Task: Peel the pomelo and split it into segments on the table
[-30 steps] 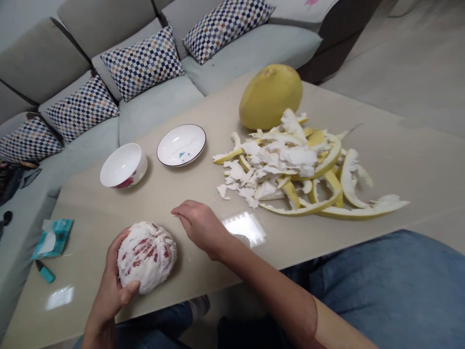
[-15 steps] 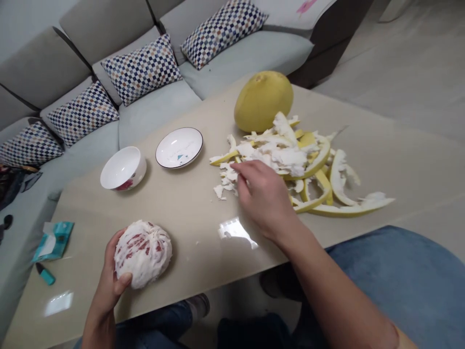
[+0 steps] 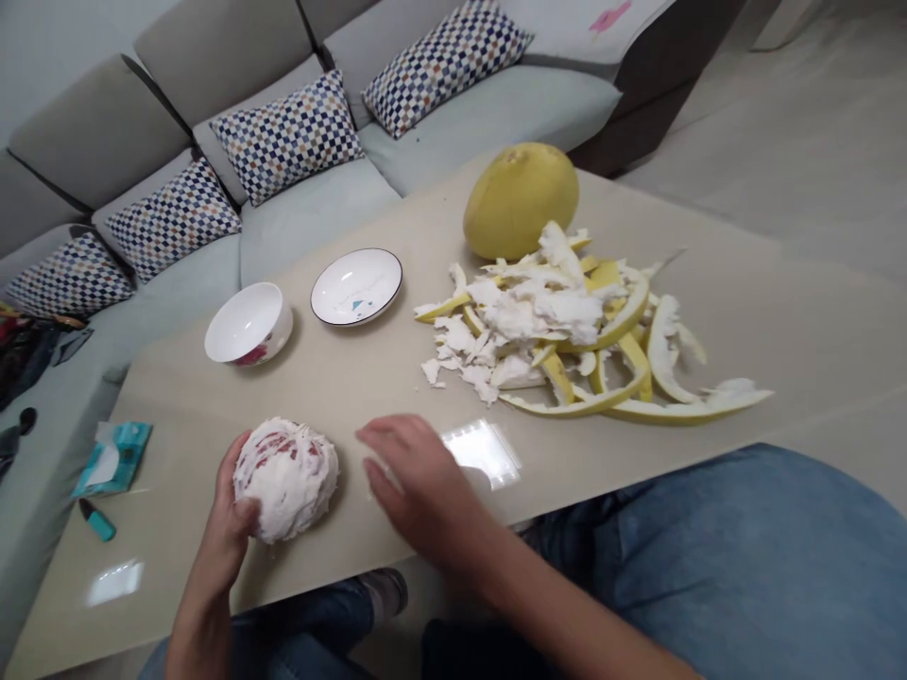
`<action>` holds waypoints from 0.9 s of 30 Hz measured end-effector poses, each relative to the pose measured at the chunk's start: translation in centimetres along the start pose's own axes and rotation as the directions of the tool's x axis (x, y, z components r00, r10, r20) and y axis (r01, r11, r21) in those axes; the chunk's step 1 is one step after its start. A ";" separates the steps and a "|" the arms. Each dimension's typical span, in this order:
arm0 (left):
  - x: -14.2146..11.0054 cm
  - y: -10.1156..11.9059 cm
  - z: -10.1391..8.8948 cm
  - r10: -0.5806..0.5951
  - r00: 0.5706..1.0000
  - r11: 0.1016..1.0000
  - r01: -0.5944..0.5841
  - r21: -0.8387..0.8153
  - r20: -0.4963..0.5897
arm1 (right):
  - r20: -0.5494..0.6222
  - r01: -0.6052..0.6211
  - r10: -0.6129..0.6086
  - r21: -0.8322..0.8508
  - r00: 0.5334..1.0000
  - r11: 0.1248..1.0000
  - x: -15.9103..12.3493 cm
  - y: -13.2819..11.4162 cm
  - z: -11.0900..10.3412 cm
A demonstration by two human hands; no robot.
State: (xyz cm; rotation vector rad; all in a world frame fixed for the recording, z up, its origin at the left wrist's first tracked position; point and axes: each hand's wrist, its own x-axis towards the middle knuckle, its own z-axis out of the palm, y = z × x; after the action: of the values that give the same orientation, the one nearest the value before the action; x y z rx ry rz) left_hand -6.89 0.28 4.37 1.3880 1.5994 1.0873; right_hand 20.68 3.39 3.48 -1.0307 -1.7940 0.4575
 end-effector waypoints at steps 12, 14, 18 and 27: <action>-0.5 2.0 -0.2 0.024 1.000 0.940 -0.027 0.340 0.014 | 0.050 -0.073 0.066 0.146 0.997 0.987 -1.2 -3.1 3.4; -0.1 1.6 0.8 0.115 0.993 0.917 -0.105 0.385 -0.003 | 0.053 -0.098 0.092 0.149 0.994 0.984 -0.9 -2.5 3.0; 0.6 1.6 2.5 0.147 0.989 0.948 -0.143 0.286 0.009 | 0.069 -0.143 0.133 0.155 0.989 0.978 -0.8 -2.0 2.4; 1.5 3.6 4.0 -0.049 0.994 0.975 0.069 0.213 -0.098 | -0.038 -0.056 0.055 -0.023 0.998 0.998 -2.8 -2.6 3.0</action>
State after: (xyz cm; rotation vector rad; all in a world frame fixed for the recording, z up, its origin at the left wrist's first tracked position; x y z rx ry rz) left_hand -2.12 2.49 6.27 1.4371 1.8595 0.9778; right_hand 17.32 0.05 2.37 -1.1013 -1.7448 0.4491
